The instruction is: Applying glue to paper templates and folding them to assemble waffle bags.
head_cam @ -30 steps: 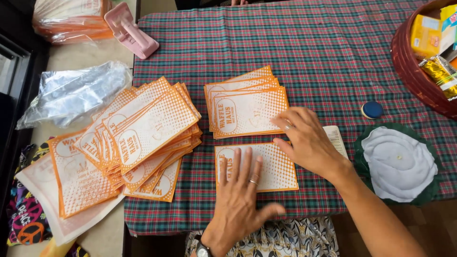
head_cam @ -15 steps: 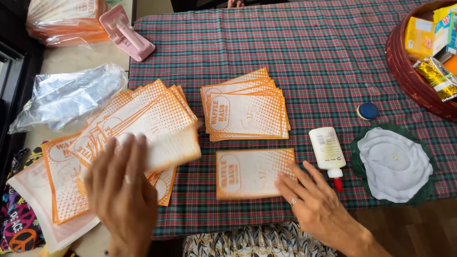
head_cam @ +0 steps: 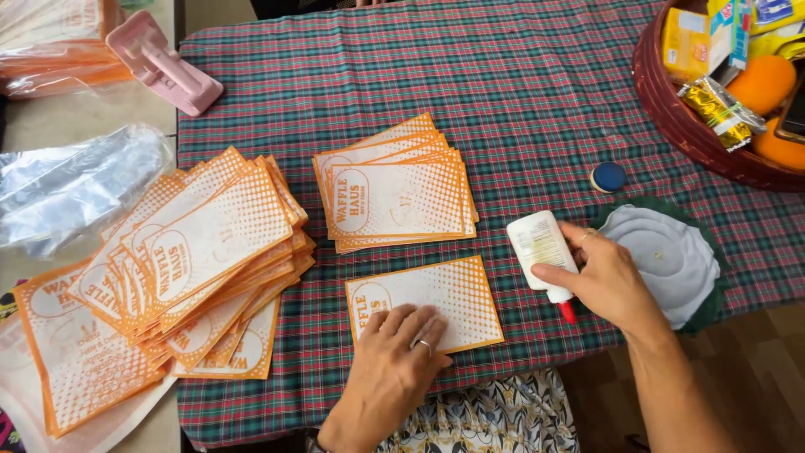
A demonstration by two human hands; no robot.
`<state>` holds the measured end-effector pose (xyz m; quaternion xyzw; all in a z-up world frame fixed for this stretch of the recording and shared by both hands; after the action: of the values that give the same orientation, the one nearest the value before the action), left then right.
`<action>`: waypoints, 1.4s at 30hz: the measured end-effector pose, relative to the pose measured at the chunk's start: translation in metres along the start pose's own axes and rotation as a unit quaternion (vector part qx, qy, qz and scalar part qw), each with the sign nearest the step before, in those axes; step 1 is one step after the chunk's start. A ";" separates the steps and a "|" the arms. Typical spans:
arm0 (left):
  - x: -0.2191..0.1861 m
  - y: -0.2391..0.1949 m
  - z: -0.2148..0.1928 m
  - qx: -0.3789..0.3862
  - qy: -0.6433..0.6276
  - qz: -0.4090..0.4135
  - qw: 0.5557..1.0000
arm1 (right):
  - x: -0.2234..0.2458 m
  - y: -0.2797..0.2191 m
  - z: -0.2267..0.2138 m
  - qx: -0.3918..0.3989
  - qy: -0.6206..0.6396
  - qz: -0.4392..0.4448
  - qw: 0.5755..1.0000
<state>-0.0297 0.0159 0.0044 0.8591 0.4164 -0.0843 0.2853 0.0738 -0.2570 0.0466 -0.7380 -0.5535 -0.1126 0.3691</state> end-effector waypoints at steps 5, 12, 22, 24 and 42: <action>0.005 0.008 -0.006 0.022 -0.059 -0.035 0.997 | -0.048 0.004 0.002 -0.041 0.378 -0.032 0.924; 0.014 0.019 -0.015 0.060 -0.100 -0.043 0.992 | -0.086 -0.007 0.009 -0.058 0.517 -0.187 0.833; 0.014 0.027 -0.020 0.058 -0.138 -0.111 0.983 | -0.099 -0.010 0.037 -0.123 0.460 -0.243 0.845; 0.010 0.027 -0.018 -0.036 -0.044 -0.114 0.992 | -0.094 -0.013 0.044 -0.109 0.428 -0.239 0.865; -0.006 0.035 0.032 0.059 -0.052 -0.159 0.984 | -0.056 0.001 0.051 -0.207 0.282 -0.296 0.889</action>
<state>-0.0037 -0.0234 -0.0051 0.7919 0.5261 -0.1976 0.2389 0.0426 -0.2644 -0.0217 -0.5369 -0.5828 -0.5321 0.2982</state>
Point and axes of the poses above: each hand's wrist, its own y-axis towards the middle knuckle, its own z-axis out of the palm, x = y × z, the point moved 2 cm from there along y, towards the middle knuckle
